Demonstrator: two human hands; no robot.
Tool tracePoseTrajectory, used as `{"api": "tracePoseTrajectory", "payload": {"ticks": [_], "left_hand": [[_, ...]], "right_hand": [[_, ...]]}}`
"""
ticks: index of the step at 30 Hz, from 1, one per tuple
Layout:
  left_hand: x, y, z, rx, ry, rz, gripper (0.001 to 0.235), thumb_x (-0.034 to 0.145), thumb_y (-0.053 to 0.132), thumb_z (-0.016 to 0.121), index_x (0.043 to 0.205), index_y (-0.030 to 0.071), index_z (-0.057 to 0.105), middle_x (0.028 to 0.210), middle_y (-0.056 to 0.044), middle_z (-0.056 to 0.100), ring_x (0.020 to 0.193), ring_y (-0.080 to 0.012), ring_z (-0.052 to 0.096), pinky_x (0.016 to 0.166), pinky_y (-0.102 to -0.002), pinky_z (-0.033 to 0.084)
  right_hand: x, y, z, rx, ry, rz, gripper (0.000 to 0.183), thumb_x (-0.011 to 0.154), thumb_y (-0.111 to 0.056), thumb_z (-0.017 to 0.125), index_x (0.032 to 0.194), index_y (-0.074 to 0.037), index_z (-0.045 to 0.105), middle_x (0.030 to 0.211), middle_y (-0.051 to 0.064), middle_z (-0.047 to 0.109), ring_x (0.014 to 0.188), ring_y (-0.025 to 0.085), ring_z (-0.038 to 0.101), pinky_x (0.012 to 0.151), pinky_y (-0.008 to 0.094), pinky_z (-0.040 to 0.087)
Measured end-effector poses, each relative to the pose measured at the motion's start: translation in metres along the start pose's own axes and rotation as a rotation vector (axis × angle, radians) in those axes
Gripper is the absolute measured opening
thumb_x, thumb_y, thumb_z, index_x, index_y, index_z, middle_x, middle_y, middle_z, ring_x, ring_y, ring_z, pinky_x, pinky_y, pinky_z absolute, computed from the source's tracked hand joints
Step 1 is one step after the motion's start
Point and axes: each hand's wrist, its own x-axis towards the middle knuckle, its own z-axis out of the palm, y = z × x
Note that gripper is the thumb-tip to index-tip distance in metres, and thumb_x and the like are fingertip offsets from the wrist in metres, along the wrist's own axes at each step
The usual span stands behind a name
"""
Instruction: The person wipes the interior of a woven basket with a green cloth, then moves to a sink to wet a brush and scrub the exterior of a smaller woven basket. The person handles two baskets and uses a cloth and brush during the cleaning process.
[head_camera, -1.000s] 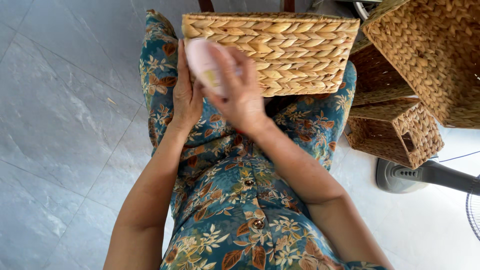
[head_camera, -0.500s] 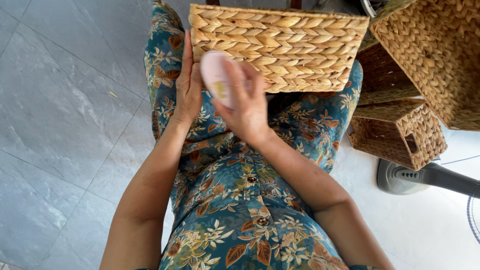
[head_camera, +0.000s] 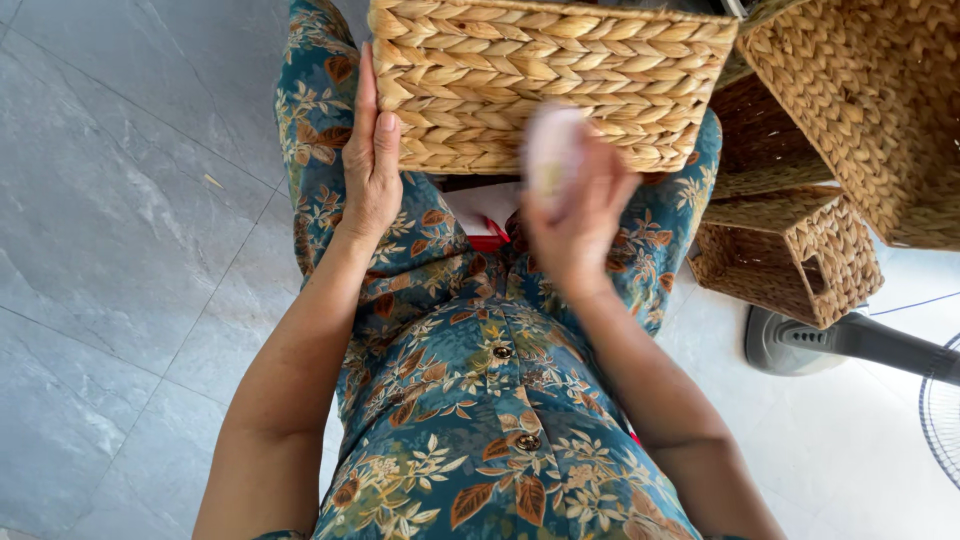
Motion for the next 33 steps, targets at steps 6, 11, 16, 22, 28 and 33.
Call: {"api": "tracePoseTrajectory", "payload": {"ticks": [6,11,16,22,28,33], "left_hand": [[0.003,0.009,0.008,0.024,0.01,-0.049,0.065,0.121,0.035,0.047,0.168,0.019,0.006,0.17,-0.008,0.042,0.14,-0.0157,0.053,0.12,-0.029,0.047],[0.003,0.015,0.007,0.107,0.022,0.022,0.058,0.127,0.033,0.046,0.169,0.021,0.007,0.17,-0.009,0.038,0.146,-0.019,0.045,0.127,-0.032,0.04],[0.002,0.014,0.007,0.054,-0.002,-0.027,0.063,0.123,0.037,0.043,0.169,0.017,0.005,0.168,-0.011,0.039,0.149,-0.0175,0.048,0.126,-0.031,0.043],[0.004,0.016,0.007,0.1,0.002,-0.02,0.062,0.124,0.037,0.044,0.168,0.016,0.005,0.17,-0.011,0.037,0.153,-0.0185,0.044,0.129,-0.031,0.038],[0.001,0.013,0.006,0.103,0.005,-0.021,0.063,0.124,0.037,0.045,0.168,0.015,0.006,0.172,-0.012,0.033,0.155,-0.0189,0.041,0.13,-0.031,0.034],[0.004,0.015,0.007,0.1,0.012,-0.013,0.064,0.123,0.039,0.044,0.167,0.015,0.006,0.172,-0.013,0.033,0.154,-0.0193,0.041,0.13,-0.031,0.035]], "right_hand": [[0.005,-0.016,0.025,0.142,-0.195,-0.197,0.089,0.082,-0.02,0.091,0.156,-0.017,0.042,0.142,0.019,0.045,0.131,0.036,0.051,0.108,0.045,0.056],[0.019,0.07,-0.016,-0.116,0.097,-0.001,0.087,0.085,-0.014,0.086,0.159,-0.026,0.041,0.144,0.017,0.042,0.137,0.036,0.049,0.11,0.047,0.058],[0.031,0.103,-0.043,0.023,0.28,0.294,0.085,0.095,-0.004,0.08,0.162,-0.026,0.034,0.144,0.015,0.037,0.139,0.035,0.047,0.117,0.052,0.057],[0.041,0.065,0.005,0.105,0.083,0.079,0.091,0.083,-0.009,0.086,0.159,-0.028,0.037,0.146,0.017,0.037,0.136,0.038,0.05,0.108,0.049,0.06],[0.075,0.116,-0.025,0.067,0.301,0.175,0.079,0.099,-0.014,0.081,0.162,-0.031,0.036,0.148,0.016,0.034,0.139,0.036,0.05,0.106,0.048,0.06],[0.076,0.098,-0.007,0.04,0.34,0.174,0.086,0.094,-0.013,0.082,0.162,-0.031,0.033,0.148,0.016,0.033,0.139,0.035,0.048,0.109,0.05,0.058]]}}
